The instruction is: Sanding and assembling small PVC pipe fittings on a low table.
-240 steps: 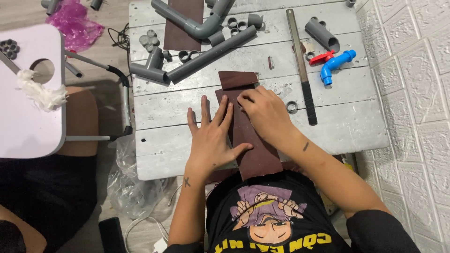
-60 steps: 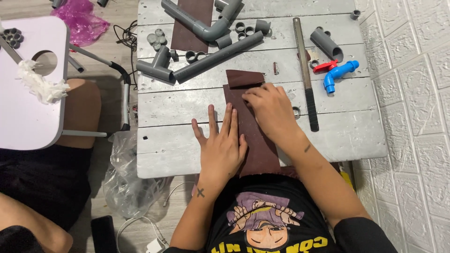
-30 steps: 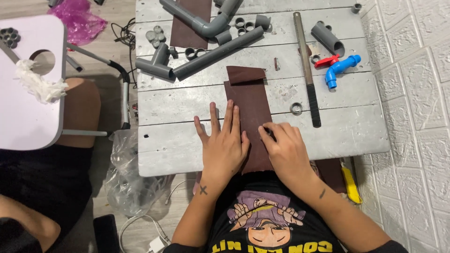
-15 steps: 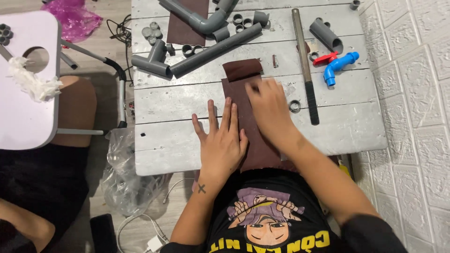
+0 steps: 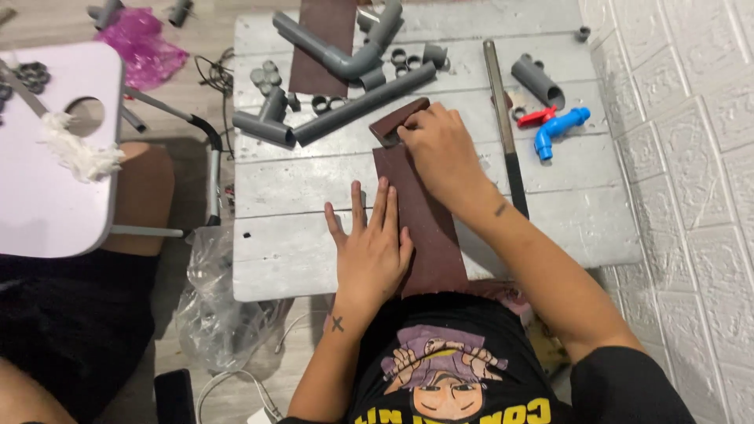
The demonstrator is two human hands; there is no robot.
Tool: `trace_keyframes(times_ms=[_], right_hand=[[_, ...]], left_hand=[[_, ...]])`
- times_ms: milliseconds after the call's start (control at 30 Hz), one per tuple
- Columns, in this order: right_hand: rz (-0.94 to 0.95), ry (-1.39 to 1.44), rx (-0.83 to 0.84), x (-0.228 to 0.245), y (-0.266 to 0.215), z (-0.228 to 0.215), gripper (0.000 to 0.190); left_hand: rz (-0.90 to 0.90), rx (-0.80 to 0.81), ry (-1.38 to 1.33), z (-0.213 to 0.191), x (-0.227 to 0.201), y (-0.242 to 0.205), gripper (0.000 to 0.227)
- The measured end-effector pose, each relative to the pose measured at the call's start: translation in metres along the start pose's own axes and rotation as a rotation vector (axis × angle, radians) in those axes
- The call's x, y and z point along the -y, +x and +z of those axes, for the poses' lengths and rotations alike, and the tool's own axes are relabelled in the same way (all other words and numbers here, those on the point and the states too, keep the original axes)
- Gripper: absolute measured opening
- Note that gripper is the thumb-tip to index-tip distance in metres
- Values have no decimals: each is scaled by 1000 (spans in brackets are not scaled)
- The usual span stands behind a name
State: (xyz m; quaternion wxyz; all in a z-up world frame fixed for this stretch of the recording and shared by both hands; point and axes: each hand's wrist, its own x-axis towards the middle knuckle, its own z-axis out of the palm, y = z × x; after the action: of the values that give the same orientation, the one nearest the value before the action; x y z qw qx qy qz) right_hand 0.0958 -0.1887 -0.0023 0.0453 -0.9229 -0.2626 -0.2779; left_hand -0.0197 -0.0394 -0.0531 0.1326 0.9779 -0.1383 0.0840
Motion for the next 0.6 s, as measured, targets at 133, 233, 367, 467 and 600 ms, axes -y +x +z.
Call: trace_keyframes(times_ms=[133,233,367,467,600], right_hand=[[32,636,-139,-2,7,-55,18],[95,982,-257,2,-2,-81,27],[3,1279,-357,2,-5,-71,34],[-124,1236,-401,-11,21,-70,38],[-182,1226,-483,-32,44,-51,35]], left_hand=[[13,40,-64,-9,3,4,64],[88,-103,-152,-28,13,26,71],[203,-270,-425,-86,34,50,24],[431,-496,-473,-108,40,94,17],[578,-558,-651,-115,34,148,12]])
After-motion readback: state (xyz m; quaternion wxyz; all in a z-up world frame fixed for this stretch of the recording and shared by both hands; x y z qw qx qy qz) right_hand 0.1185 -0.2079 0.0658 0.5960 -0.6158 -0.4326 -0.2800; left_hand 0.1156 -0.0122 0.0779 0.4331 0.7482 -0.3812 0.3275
